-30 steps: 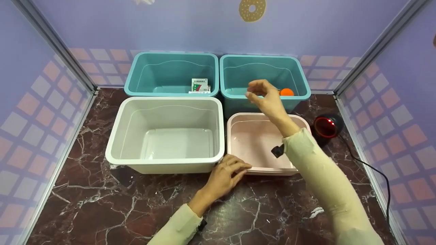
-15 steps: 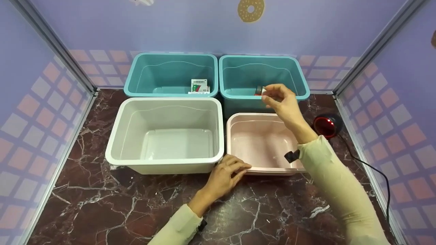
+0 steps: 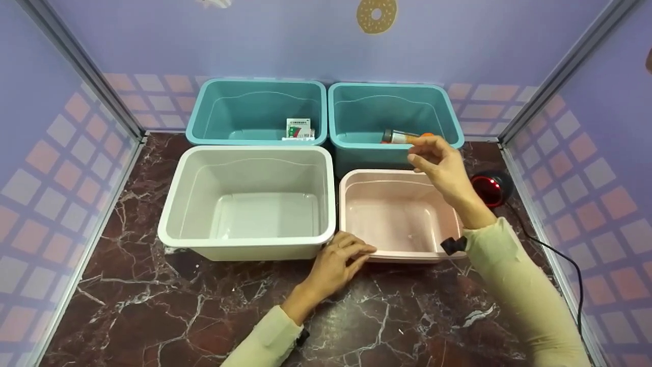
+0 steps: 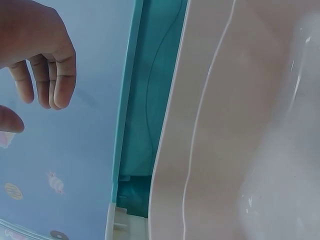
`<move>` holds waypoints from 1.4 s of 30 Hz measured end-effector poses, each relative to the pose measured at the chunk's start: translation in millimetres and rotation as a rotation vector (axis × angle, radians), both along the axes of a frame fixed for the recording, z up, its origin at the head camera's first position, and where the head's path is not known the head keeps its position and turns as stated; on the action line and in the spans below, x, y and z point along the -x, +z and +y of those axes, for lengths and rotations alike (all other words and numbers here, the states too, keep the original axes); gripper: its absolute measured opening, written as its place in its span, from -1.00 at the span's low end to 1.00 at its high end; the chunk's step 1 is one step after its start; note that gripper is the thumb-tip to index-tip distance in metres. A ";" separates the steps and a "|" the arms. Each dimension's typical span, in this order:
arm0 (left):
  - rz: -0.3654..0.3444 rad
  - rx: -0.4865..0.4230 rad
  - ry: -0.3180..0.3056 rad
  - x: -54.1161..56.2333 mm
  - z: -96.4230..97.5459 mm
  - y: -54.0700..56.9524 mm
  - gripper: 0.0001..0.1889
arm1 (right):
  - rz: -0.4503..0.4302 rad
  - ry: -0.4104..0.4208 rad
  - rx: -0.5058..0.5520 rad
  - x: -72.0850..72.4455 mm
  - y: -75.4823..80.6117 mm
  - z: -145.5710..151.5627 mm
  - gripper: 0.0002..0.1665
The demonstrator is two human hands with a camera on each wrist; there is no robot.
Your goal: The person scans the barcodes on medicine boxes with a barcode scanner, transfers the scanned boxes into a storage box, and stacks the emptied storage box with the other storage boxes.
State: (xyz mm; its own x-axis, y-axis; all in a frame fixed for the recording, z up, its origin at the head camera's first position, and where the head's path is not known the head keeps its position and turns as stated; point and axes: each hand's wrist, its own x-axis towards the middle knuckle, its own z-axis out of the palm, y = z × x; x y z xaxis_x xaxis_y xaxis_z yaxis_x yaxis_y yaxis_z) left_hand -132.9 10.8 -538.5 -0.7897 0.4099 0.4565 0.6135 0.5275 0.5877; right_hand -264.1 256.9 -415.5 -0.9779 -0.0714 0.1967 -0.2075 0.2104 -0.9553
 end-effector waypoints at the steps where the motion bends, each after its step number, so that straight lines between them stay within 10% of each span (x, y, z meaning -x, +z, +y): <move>1: 0.001 0.000 0.000 0.2 -0.1 0.1 -0.81 | -0.001 -0.003 0.002 -1.2 0.3 2.2 -0.60; 42: -0.011 0.020 -0.002 -0.7 -0.7 -0.1 -0.80 | -0.136 -0.194 -0.096 -18.3 -47.1 98.6 -0.85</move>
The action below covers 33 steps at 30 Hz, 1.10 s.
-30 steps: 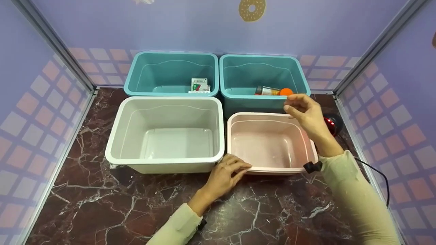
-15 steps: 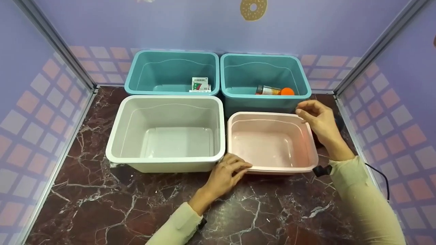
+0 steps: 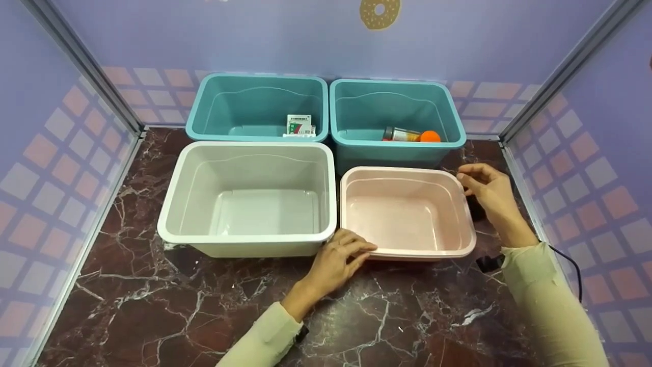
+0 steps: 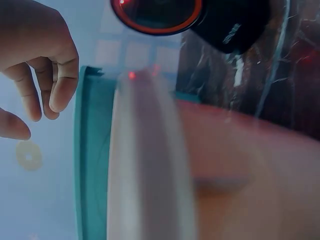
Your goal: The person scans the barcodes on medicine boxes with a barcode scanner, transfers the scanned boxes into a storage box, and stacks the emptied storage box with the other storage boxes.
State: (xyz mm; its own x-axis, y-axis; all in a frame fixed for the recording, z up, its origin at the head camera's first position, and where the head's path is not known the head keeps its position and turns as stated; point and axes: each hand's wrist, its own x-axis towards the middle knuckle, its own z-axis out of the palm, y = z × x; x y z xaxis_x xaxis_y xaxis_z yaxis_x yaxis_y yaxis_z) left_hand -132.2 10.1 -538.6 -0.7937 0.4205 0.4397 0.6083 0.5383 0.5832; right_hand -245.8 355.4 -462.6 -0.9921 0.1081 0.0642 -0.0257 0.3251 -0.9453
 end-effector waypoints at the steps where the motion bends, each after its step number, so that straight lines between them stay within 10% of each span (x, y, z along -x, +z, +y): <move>1: -0.002 0.000 -0.001 0.1 -0.1 0.0 -0.81 | -0.011 -0.007 -0.004 0.6 -2.8 2.5 -0.85; 33: 0.072 0.018 0.026 -2.1 2.4 3.3 -0.78 | -0.156 -0.054 -0.173 0.2 -29.0 18.3 -0.55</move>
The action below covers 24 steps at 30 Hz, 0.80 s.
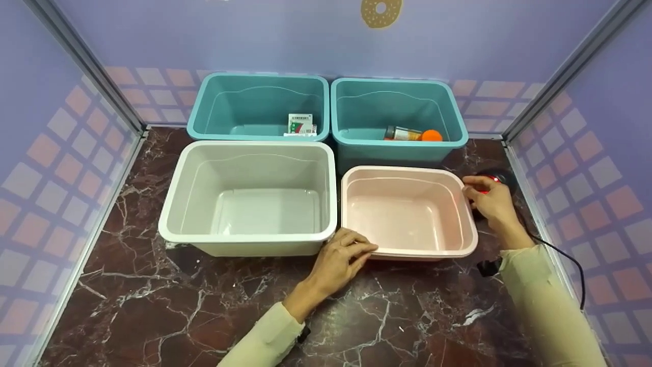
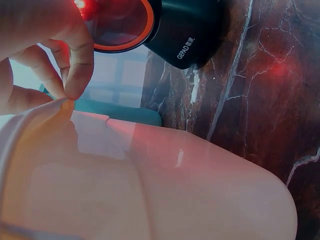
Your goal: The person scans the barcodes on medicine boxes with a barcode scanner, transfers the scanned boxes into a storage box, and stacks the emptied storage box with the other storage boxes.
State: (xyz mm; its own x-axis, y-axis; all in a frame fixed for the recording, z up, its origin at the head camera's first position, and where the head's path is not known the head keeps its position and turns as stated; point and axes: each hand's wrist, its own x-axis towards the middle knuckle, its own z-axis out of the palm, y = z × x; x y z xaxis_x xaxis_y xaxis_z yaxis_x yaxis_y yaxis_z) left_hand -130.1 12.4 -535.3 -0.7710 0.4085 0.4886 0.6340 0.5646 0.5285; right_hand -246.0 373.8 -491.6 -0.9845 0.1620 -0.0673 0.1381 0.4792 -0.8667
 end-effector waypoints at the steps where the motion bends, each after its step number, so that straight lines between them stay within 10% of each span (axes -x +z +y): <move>1: 0.006 -0.002 0.002 0.0 0.3 0.3 -0.78 | -0.002 0.002 0.002 0.2 0.1 0.1 -0.55; 24: -0.021 -0.025 -0.023 -6.2 1.4 3.7 -0.77 | -0.089 0.045 0.149 -0.8 3.4 10.3 -0.48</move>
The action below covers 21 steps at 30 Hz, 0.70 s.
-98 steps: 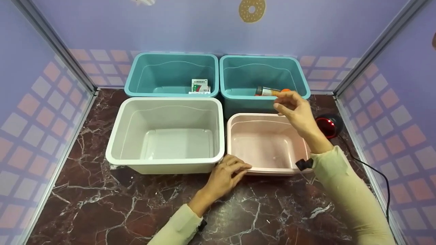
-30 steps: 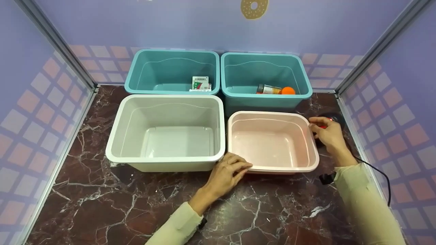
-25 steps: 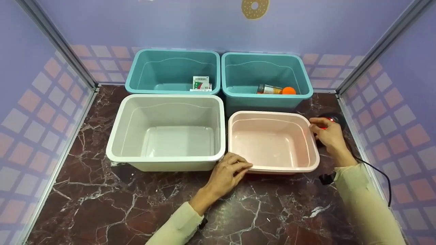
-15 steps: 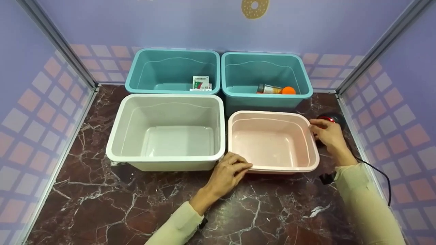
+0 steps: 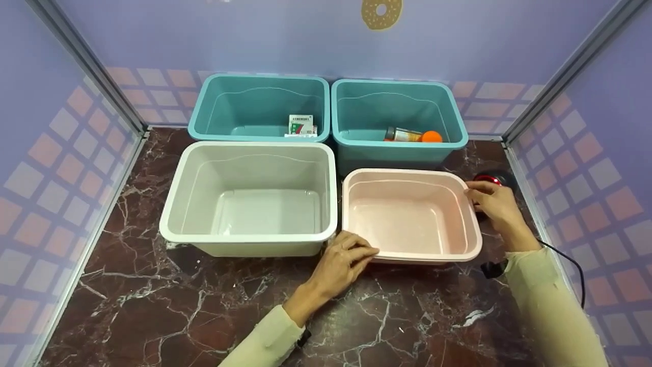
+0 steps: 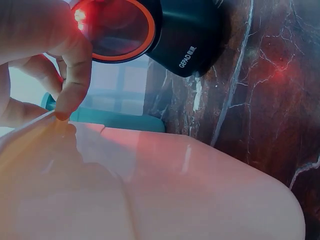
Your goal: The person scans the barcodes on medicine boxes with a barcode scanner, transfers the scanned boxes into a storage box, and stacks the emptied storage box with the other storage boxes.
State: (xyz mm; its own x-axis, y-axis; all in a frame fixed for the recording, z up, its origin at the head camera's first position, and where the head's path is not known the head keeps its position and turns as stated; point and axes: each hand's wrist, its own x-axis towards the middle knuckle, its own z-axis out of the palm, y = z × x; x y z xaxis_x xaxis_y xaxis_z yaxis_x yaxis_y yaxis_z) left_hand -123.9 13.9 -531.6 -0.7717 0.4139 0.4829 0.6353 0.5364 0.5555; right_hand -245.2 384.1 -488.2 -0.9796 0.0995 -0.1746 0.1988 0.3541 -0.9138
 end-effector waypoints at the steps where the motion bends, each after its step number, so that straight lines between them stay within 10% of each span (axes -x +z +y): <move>1: -0.001 0.001 -0.003 -0.6 -0.1 1.0 -0.77 | -0.001 -0.006 0.020 -1.2 1.3 0.3 -0.49; 21: 0.168 -0.081 -0.045 -8.2 -5.2 58.3 -0.80 | 0.034 -0.023 0.371 -17.4 64.2 0.2 -0.85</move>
